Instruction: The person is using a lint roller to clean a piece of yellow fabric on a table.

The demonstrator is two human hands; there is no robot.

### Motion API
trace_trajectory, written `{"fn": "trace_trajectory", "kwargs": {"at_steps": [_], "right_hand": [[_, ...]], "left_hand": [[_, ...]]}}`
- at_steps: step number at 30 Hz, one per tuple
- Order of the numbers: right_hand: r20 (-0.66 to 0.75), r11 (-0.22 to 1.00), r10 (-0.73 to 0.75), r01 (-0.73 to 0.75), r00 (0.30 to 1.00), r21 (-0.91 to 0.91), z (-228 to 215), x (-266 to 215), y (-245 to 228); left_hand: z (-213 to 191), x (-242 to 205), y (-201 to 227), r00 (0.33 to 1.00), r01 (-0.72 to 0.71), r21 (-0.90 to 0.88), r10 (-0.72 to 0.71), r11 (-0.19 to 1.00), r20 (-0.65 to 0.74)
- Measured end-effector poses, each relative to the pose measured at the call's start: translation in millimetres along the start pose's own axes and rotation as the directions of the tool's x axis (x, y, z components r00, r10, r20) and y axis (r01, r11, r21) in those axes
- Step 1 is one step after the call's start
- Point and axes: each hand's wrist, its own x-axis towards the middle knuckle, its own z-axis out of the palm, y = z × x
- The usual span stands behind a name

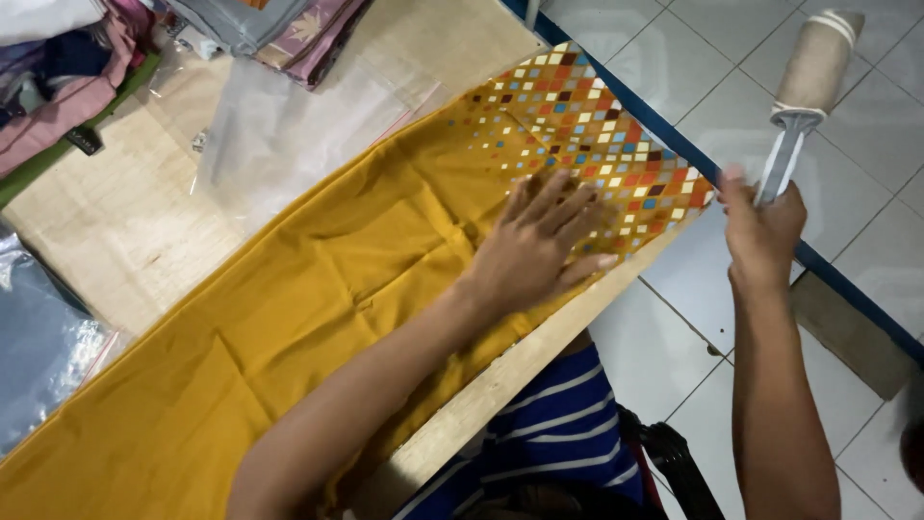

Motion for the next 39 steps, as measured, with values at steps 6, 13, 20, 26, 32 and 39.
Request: {"fn": "trace_trajectory", "kwargs": {"at_steps": [6, 13, 20, 26, 32, 39], "right_hand": [[0.254, 0.902, -0.136, 0.226, 0.958, -0.368, -22.5, -10.0, -12.1], [0.58, 0.715, -0.052, 0.436, 0.813, -0.547, 25.4, -5.5, -67.2], [0.432, 0.543, -0.216, 0.475, 0.876, -0.693, 37.7, 45.0, -33.9], [0.473, 0.647, -0.358, 0.579, 0.805, -0.496, 1.8, -2.6, -34.1], [0.531, 0.62, -0.159, 0.503, 0.832, -0.602, -11.2, -20.4, -26.4], [0.352, 0.59, -0.393, 0.526, 0.85, -0.613, -1.3, 8.6, -7.3]], "left_hand": [[-51.6, -44.7, 22.6, 0.995, -0.07, 0.001, 0.069, 0.998, 0.075], [-52.8, -52.4, 29.3, 0.999, -0.041, 0.013, 0.042, 0.999, -0.017], [-51.8, -53.3, 30.9, 0.998, -0.034, -0.015, 0.033, 0.999, -0.062], [-51.0, -53.1, 28.9, 0.996, -0.043, -0.019, 0.042, 0.999, -0.076], [-53.9, -52.2, 28.7, 0.995, -0.042, 0.002, 0.042, 0.999, -0.085], [-49.2, -54.0, 29.5, 0.999, -0.026, -0.003, 0.026, 1.0, -0.019]]}}
